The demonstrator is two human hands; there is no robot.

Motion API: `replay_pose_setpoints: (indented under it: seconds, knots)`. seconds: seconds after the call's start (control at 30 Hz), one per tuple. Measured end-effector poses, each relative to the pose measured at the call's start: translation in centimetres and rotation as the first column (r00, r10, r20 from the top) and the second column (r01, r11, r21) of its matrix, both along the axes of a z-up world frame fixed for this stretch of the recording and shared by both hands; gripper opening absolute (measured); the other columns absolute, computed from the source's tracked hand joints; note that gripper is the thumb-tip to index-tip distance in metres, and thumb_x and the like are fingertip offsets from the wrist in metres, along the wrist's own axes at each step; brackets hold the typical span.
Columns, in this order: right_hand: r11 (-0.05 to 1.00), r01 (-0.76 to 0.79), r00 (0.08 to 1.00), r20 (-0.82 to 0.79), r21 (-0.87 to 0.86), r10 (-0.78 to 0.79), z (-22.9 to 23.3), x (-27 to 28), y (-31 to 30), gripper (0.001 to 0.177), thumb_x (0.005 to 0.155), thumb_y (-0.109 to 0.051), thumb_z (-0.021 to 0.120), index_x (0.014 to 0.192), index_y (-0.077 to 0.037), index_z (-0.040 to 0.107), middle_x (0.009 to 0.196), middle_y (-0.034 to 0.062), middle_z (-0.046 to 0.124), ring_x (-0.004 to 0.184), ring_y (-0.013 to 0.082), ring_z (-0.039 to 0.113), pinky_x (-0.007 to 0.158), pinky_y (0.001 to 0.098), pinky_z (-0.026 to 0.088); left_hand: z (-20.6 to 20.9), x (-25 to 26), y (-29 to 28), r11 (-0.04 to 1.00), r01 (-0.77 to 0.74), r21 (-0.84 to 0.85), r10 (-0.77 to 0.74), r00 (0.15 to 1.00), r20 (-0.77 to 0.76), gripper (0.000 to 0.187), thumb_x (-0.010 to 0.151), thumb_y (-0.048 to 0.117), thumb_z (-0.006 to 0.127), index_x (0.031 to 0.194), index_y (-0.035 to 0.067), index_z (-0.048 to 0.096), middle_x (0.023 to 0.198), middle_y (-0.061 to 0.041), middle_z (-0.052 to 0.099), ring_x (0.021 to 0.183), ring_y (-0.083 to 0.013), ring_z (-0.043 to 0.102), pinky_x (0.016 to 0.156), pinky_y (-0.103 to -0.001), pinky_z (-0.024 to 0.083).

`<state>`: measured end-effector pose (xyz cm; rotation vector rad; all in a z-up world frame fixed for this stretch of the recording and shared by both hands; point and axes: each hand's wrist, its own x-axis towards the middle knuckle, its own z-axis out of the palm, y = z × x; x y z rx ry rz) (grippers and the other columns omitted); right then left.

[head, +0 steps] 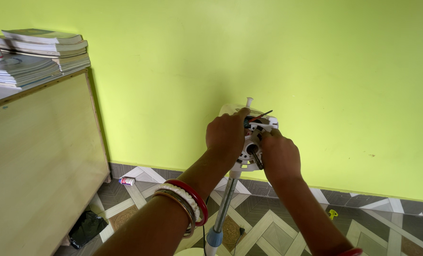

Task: The person uses a screwdriver to tighten screws on the motor housing of a standing fan and then attaches the front wire cage to the motor. The task is performed in a room with lime green walls and patterned tile flooring.

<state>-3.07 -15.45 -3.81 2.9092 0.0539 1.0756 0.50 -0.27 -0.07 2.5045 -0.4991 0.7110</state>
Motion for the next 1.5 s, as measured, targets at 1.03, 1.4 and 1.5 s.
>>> replay_pose_setpoints:
  seconds: [1.03, 1.4, 1.5]
  knots:
    - [0.646, -0.266, 0.953, 0.296, 0.716, 0.064, -1.3, -5.1, 1.8, 0.014, 0.09, -0.016, 0.075, 0.095, -0.002, 0.074, 0.087, 0.0092, 0.078, 0.077, 0.0171, 0.078, 0.064, 0.0305, 0.06, 0.4, -1.6, 0.1, 0.998, -0.017, -0.061, 0.045, 0.865, 0.499, 0.052, 0.067, 0.034, 0.083, 0.116, 0.024, 0.071, 0.125, -0.02, 0.068, 0.096, -0.0334, 0.072, 0.058, -0.037, 0.059]
    - [0.629, -0.493, 0.836, 0.528, 0.601, 0.151, 0.7, -7.3, 2.8, 0.01, 0.092, -0.005, 0.074, 0.098, 0.001, 0.07, 0.093, 0.0102, 0.075, 0.082, 0.0186, 0.078, 0.068, 0.029, 0.065, 2.3, -2.8, -2.1, 0.893, 0.094, -0.441, -0.229, 0.936, -0.266, 0.043, 0.069, 0.044, 0.092, 0.087, 0.006, 0.078, 0.081, -0.007, 0.073, 0.075, -0.0212, 0.072, 0.066, -0.039, 0.056]
    - [0.621, -0.486, 0.822, 0.563, 0.615, 0.086, 0.4, -7.5, 3.3, 0.011, 0.093, -0.006, 0.075, 0.101, 0.001, 0.071, 0.093, 0.01, 0.075, 0.082, 0.018, 0.078, 0.067, 0.0283, 0.064, 0.5, -1.5, -3.0, 0.681, -0.004, -0.732, -0.455, 0.781, -0.427, 0.033, 0.075, 0.037, 0.086, 0.086, 0.006, 0.079, 0.08, -0.007, 0.079, 0.065, -0.0142, 0.072, 0.058, -0.031, 0.056]
